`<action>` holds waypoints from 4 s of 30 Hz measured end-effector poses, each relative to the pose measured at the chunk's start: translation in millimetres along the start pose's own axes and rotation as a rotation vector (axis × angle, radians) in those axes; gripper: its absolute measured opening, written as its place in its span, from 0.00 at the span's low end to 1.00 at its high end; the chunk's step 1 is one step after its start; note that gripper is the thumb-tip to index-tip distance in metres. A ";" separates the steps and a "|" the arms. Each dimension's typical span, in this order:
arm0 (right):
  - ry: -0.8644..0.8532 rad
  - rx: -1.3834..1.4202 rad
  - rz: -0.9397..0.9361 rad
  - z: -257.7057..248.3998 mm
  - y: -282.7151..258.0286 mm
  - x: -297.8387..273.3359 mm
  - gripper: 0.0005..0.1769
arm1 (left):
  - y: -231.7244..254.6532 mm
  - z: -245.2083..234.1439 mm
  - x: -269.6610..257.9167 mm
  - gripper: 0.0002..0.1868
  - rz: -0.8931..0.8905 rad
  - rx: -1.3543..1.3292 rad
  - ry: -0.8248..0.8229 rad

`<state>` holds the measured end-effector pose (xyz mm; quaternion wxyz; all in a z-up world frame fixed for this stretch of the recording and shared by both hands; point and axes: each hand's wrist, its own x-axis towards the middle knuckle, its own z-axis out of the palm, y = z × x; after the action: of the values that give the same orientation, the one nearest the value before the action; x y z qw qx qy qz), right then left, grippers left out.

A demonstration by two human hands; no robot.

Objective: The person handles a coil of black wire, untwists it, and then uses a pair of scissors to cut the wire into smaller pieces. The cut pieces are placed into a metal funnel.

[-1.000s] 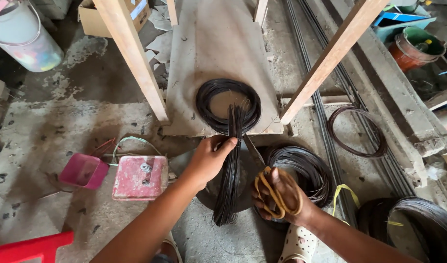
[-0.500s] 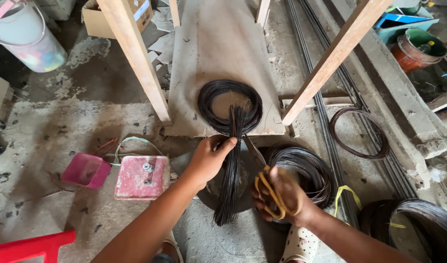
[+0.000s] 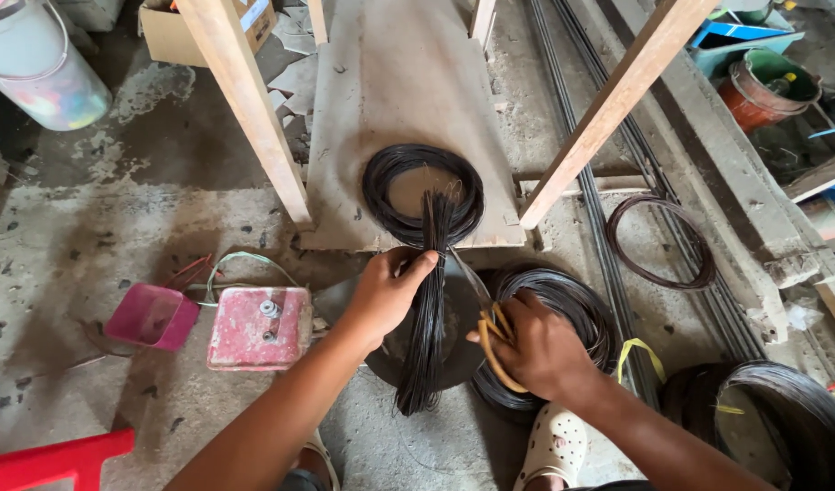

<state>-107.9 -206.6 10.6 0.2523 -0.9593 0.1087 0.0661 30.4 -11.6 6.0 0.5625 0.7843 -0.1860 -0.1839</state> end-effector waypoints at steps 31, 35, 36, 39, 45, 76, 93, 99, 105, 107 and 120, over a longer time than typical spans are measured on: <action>0.131 -0.278 -0.043 -12.1 -14.7 -7.2 0.28 | 21.7 3.6 -14.9 0.28 -0.045 -0.209 0.101; 0.374 -0.660 -0.130 2.1 3.9 -2.6 0.33 | 21.0 2.4 -15.0 0.30 -0.033 -0.200 0.103; 0.424 -0.710 -0.154 4.3 6.1 -1.5 0.33 | 19.9 2.6 -14.8 0.30 -0.030 -0.209 0.105; 0.346 -0.579 -0.119 -4.8 -3.9 -8.8 0.32 | 19.2 1.8 -15.3 0.31 -0.032 -0.196 0.104; -0.044 0.424 -0.011 3.5 14.9 -1.7 0.23 | 5.1 -0.7 -1.4 0.23 -0.012 -0.033 0.043; 0.447 -0.613 -0.275 2.4 23.0 -3.5 0.30 | 0.7 3.2 -1.1 0.24 -0.006 -0.123 0.047; -0.405 1.342 0.069 4.0 -0.9 -4.7 0.28 | -6.3 9.0 7.7 0.26 -0.035 -0.096 0.095; -0.646 1.624 0.137 15.2 17.1 3.4 0.36 | -8.4 10.0 9.1 0.25 -0.055 -0.101 0.092; -0.082 0.456 -0.139 6.4 23.2 3.3 0.18 | -6.7 9.5 6.3 0.24 -0.047 -0.066 0.122; 0.027 0.131 -0.073 -1.0 14.5 1.3 0.19 | -7.4 10.5 7.1 0.25 -0.012 -0.056 0.129; 0.561 -0.511 -0.255 -11.1 10.5 -0.2 0.27 | -9.2 10.0 6.2 0.25 -0.014 -0.082 0.119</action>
<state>-109.9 -221.0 15.4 -0.0276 -0.9778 0.0334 -0.2051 31.5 -20.1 -6.3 0.6031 0.7713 -0.1391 -0.1483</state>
